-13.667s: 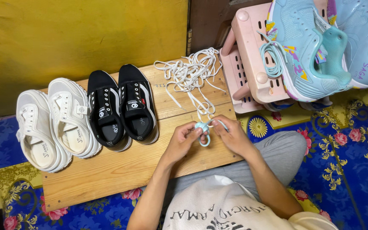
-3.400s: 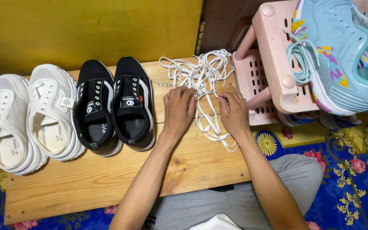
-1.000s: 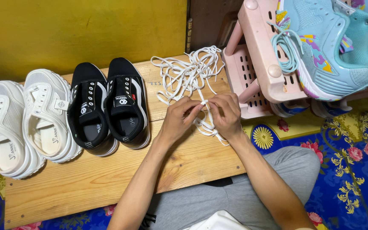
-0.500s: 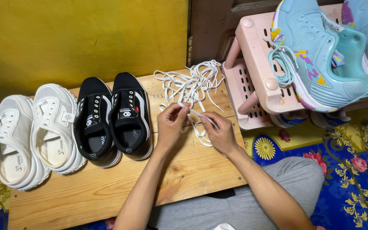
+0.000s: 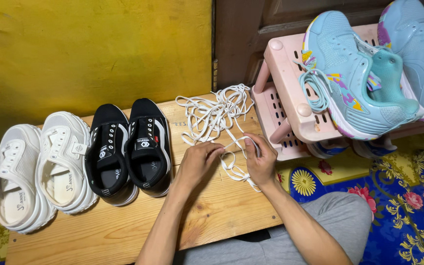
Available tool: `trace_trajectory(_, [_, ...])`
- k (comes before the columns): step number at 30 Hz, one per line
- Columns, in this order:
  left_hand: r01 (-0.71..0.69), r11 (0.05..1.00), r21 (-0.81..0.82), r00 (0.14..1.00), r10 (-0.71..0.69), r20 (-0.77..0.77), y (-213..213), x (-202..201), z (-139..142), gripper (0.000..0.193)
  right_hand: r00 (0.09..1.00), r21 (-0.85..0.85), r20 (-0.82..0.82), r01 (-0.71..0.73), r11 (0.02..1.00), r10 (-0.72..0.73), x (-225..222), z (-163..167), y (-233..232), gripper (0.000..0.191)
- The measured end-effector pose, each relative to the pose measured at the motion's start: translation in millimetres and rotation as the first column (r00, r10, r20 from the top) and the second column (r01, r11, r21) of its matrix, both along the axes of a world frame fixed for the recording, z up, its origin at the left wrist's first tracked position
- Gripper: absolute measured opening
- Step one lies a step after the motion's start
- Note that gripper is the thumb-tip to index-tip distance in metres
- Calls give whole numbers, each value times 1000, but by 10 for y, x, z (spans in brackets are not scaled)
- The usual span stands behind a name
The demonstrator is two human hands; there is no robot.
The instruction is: The person sits on the floor and coils loose shoelaces by hand, then places the coiled laces on top of pairs of sneakers and repositions the shoes on a wooden board.
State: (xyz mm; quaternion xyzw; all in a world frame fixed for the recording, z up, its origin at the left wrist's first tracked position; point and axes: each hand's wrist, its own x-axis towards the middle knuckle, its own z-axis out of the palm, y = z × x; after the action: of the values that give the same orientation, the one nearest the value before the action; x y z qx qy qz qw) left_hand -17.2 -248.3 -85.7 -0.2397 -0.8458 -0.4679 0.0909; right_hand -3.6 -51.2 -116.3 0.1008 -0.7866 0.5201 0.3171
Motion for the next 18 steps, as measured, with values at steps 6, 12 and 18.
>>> trace_trajectory(6, [-24,408,913,722,-624,298,-124,-55,-77,27,980,-352,198,38,935,35,-75,-79,32,24])
trace_trajectory(12, [-235,-67,970,863,-474,176,-215,-100,-29,21,993,-267,79,-63,962,87,-103,-29,21,19])
trace_trajectory(18, [-83,588,804,942,-216,255,32,-77,-46,27,975,209,17,-221,952,223,37,-19,-66,13])
